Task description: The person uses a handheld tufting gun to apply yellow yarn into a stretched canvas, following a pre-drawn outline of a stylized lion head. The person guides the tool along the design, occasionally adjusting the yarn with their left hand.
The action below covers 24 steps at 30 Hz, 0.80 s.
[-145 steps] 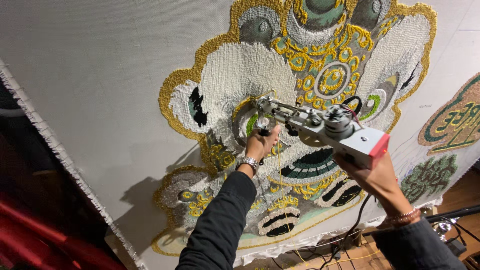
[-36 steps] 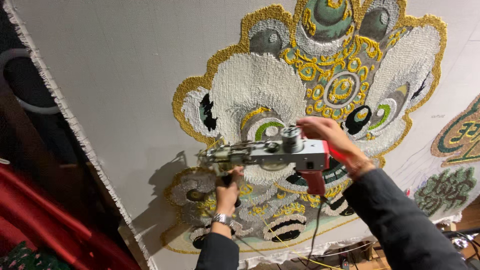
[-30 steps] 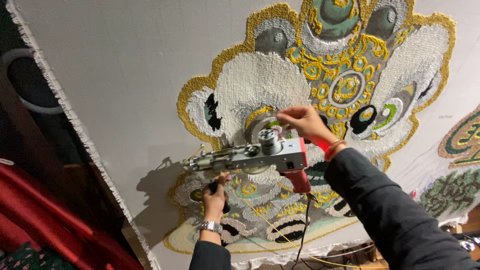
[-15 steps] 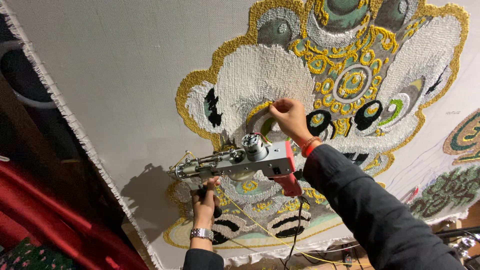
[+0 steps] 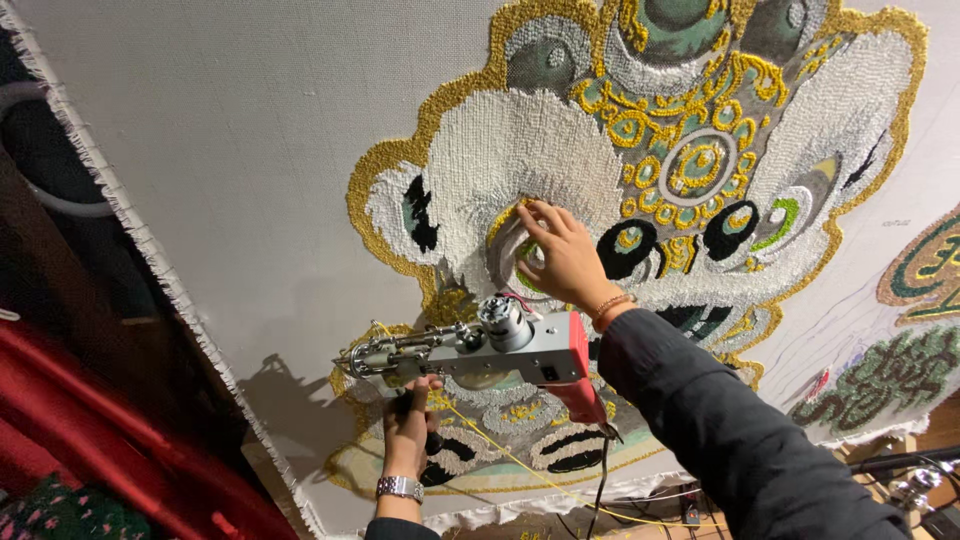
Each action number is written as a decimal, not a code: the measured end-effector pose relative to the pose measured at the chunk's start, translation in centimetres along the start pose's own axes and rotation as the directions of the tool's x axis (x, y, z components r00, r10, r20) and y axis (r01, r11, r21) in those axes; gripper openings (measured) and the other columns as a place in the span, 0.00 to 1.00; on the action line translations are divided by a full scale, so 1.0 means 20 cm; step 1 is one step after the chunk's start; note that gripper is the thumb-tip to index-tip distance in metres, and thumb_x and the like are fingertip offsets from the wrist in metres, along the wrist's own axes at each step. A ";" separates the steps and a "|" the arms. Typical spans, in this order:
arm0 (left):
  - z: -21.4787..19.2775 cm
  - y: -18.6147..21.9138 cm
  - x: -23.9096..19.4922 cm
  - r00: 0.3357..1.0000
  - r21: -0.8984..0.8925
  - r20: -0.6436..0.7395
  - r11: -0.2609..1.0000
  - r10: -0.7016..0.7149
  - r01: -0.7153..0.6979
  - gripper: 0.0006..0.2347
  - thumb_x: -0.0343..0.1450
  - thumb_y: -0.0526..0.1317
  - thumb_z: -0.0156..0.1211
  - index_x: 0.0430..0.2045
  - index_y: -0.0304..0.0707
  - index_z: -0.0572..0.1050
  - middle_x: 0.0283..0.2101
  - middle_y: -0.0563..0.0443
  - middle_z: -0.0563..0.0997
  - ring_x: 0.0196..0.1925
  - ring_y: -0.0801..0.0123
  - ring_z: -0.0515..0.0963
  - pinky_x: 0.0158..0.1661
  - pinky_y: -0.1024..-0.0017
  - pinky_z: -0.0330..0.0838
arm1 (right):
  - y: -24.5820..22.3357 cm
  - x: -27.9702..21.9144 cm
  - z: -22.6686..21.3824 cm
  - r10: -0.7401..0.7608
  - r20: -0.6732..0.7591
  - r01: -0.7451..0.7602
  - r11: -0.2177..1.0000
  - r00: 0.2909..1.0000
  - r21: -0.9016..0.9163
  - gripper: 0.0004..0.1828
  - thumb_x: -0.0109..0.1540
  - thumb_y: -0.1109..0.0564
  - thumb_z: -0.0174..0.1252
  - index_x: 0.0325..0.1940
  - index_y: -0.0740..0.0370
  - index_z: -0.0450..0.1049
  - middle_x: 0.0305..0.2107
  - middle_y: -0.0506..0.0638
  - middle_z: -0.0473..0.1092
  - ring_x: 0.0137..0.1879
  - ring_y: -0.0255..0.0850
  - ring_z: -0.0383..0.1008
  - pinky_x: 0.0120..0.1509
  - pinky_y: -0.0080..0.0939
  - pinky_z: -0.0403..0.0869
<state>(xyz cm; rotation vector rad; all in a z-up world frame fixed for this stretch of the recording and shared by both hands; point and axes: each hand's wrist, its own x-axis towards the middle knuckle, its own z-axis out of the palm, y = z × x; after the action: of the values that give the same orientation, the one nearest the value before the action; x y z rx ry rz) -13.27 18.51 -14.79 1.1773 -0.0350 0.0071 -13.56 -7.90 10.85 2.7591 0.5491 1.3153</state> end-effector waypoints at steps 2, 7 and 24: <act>-0.01 -0.03 -0.01 0.999 -0.047 0.019 0.998 0.042 -0.041 0.19 0.70 0.53 0.62 0.39 0.32 0.83 0.38 0.53 0.85 0.18 0.79 0.63 0.20 0.77 0.57 | -0.01 -0.05 0.01 -0.010 0.022 0.012 0.998 1.000 -0.065 0.46 0.56 0.44 0.67 0.74 0.60 0.60 0.66 0.58 0.58 0.71 0.55 0.57 0.69 0.56 0.62; -0.01 -0.03 -0.06 0.996 -0.082 0.076 0.995 0.054 -0.048 0.19 0.70 0.52 0.61 0.40 0.34 0.83 0.39 0.53 0.87 0.18 0.81 0.64 0.20 0.78 0.60 | -0.03 -0.42 0.08 -0.045 -0.036 0.047 0.998 0.998 0.036 0.41 0.55 0.44 0.67 0.70 0.56 0.67 0.65 0.59 0.64 0.69 0.55 0.62 0.68 0.52 0.64; 0.55 -0.12 -0.03 0.769 -0.031 0.639 0.998 -0.019 0.050 0.16 0.75 0.45 0.64 0.38 0.23 0.81 0.28 0.49 0.80 0.18 0.78 0.69 0.20 0.74 0.62 | -0.29 -1.31 0.16 -0.104 0.842 -0.848 -0.037 0.529 0.528 0.53 0.58 0.51 0.67 0.79 0.39 0.41 0.62 0.52 0.64 0.68 0.40 0.63 0.70 0.38 0.68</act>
<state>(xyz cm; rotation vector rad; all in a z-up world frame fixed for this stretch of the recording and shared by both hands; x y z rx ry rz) -14.01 7.44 -12.78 1.0860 -0.6197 -0.4327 -28.08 -10.68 -11.79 4.3478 0.5258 -1.0876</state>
